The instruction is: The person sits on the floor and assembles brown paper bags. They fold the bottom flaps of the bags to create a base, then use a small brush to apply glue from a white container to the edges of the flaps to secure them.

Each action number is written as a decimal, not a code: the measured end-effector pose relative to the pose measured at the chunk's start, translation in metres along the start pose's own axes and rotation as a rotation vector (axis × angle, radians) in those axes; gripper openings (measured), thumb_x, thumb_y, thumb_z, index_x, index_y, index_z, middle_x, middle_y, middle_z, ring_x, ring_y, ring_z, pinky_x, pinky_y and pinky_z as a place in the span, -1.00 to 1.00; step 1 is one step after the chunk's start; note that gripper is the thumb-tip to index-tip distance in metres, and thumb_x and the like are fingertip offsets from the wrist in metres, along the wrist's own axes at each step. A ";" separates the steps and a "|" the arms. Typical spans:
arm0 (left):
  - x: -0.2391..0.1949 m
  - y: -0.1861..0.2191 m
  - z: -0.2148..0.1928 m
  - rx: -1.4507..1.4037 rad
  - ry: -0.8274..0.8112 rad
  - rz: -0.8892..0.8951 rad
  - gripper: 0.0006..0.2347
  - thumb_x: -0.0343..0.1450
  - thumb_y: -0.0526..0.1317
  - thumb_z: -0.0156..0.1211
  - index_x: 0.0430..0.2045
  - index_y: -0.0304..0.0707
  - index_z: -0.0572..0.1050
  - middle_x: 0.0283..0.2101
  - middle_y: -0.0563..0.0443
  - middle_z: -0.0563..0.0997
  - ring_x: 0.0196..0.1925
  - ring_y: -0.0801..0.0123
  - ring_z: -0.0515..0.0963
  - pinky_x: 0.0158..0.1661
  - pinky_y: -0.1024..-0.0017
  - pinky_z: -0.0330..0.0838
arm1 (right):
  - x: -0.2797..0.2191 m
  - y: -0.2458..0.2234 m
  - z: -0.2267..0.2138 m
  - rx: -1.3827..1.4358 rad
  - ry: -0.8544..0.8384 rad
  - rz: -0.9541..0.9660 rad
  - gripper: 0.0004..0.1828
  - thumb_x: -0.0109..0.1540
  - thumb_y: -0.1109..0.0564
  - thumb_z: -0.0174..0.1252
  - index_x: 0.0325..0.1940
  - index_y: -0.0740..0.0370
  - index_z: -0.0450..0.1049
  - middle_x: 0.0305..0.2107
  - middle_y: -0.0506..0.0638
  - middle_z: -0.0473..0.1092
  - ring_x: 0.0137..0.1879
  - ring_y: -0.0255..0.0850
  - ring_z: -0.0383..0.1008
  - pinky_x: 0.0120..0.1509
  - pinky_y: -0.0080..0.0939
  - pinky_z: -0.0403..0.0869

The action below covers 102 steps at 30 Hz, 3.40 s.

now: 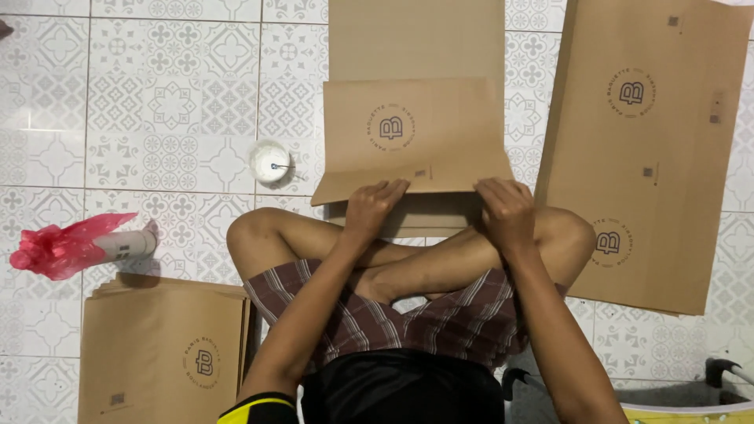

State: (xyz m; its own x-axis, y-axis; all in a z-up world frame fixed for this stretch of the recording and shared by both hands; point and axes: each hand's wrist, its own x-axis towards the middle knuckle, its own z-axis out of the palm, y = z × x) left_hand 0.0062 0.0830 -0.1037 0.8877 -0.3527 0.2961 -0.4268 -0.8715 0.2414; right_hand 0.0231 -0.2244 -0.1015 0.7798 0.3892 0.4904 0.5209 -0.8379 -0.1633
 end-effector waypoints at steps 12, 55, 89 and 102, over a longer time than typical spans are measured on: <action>0.015 0.008 -0.011 -0.073 -0.546 -0.250 -0.45 0.48 -0.03 0.18 0.43 0.17 0.18 0.54 -0.19 0.09 0.57 -0.18 -0.04 0.42 -0.33 -0.26 | 0.032 -0.011 0.030 -0.056 -0.837 0.344 -0.21 0.26 0.29 0.17 0.58 0.17 0.13 0.44 0.34 0.15 0.57 0.29 0.07 0.53 0.39 0.12; 0.041 0.022 0.026 0.098 -0.690 -0.547 -0.42 0.59 0.16 -0.35 0.51 -0.08 -0.03 0.58 -0.19 -0.11 0.61 0.07 -0.20 0.41 -0.33 -0.46 | 0.049 -0.005 0.061 -0.036 -1.059 0.716 0.12 0.31 -0.51 -0.09 0.64 0.35 -0.18 0.56 0.33 -0.18 0.67 0.15 -0.23 0.63 0.38 -0.23; 0.012 -0.077 0.015 0.073 -0.773 -0.063 -0.40 0.60 0.19 -0.57 0.50 -0.14 -0.06 0.58 -0.03 -0.04 0.61 0.14 -0.09 0.53 0.13 -0.20 | 0.046 -0.005 0.060 -0.049 -1.071 0.676 0.13 0.27 -0.28 0.17 0.63 0.43 -0.19 0.53 0.42 -0.15 0.66 0.23 -0.20 0.57 0.44 -0.08; -0.018 -0.098 0.006 0.159 -0.845 -0.502 -0.32 0.57 0.26 -0.63 0.52 -0.20 -0.22 0.59 -0.10 -0.24 0.61 0.03 -0.25 0.53 0.06 -0.34 | 0.044 -0.003 0.057 -0.044 -1.060 0.686 0.13 0.27 -0.35 0.11 0.64 0.35 -0.22 0.56 0.34 -0.22 0.68 0.15 -0.26 0.58 0.43 -0.03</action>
State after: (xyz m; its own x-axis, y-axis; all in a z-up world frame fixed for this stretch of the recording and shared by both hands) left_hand 0.0329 0.1724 -0.1379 0.8171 -0.0034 -0.5765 0.0053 -0.9999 0.0134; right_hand 0.0759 -0.1823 -0.1284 0.7898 -0.0316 -0.6125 -0.0964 -0.9926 -0.0731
